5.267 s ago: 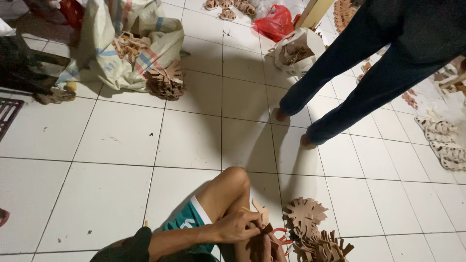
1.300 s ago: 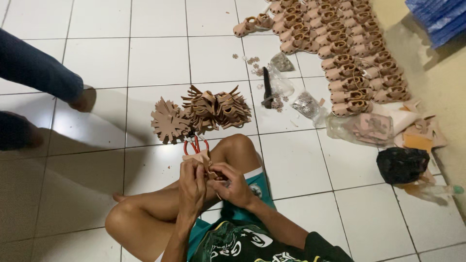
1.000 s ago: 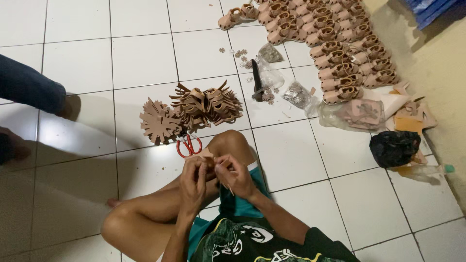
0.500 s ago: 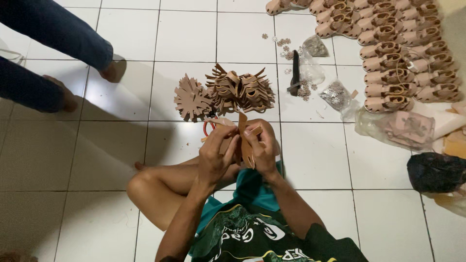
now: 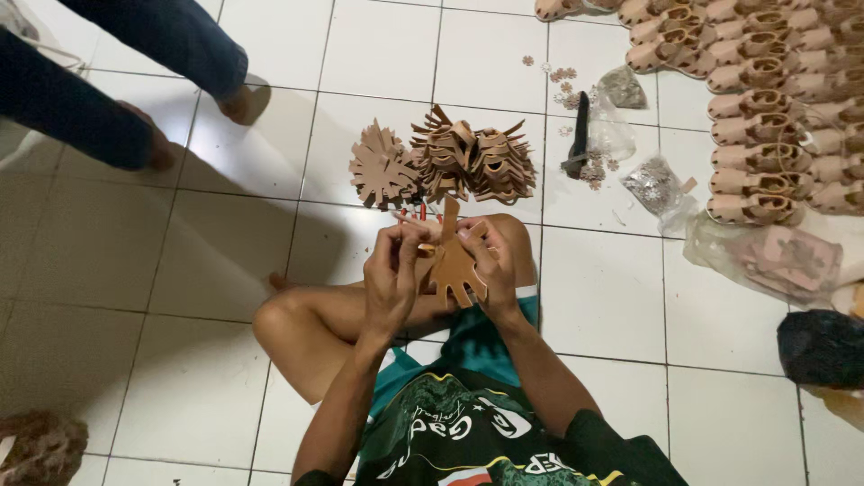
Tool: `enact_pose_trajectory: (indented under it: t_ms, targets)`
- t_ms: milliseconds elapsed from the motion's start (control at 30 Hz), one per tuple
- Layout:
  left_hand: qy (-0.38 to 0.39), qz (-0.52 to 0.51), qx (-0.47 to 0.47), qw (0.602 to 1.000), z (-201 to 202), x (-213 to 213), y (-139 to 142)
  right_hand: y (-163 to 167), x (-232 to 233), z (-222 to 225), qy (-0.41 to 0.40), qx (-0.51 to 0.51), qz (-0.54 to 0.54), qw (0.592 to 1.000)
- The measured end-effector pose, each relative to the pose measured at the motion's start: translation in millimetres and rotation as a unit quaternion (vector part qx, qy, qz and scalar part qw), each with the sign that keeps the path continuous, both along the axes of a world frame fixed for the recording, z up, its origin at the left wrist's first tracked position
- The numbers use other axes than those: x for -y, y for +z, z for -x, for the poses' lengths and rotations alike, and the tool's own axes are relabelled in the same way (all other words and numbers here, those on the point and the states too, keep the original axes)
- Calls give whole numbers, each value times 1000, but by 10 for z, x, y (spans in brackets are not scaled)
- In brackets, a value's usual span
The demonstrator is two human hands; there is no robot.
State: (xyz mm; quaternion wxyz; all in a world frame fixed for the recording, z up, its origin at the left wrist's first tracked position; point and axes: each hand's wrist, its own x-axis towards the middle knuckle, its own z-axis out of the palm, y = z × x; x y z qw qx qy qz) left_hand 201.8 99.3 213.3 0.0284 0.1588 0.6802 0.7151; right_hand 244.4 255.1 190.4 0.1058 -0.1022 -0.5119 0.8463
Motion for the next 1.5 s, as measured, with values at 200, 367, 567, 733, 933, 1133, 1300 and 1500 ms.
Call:
enact_pose_trajectory:
  t_ms: [200, 367, 567, 733, 933, 1133, 1300, 1500]
  targets:
    - [-77, 16, -172, 982, -149, 298, -101, -129, 289, 150, 15, -28, -53, 998]
    - [48, 85, 73, 992, -130, 627, -548, -535, 559, 283, 140, -15, -19, 990]
    - [208, -108, 152, 960, -78, 1308, -805, -1211, 411, 994, 68, 58, -284, 955]
    - [180, -307, 211, 911, -16, 1540, -876, -1390, 408, 1434, 176, 96, -642, 740]
    - [96, -501, 299, 806, -3, 1622, -1247, -1482, 646, 1268, 67, 8, -691, 720]
    - [68, -504, 292, 810, 48, 1408, -1094, -1253, 654, 1142, 208, 97, -430, 873]
    - [107, -390, 251, 880, 11, 1129, -678, -621, 712, 951, 233, 2, -121, 965]
    - [89, -273, 198, 937, -64, 1069, -424, 78, 705, 923, 257, -134, -143, 946]
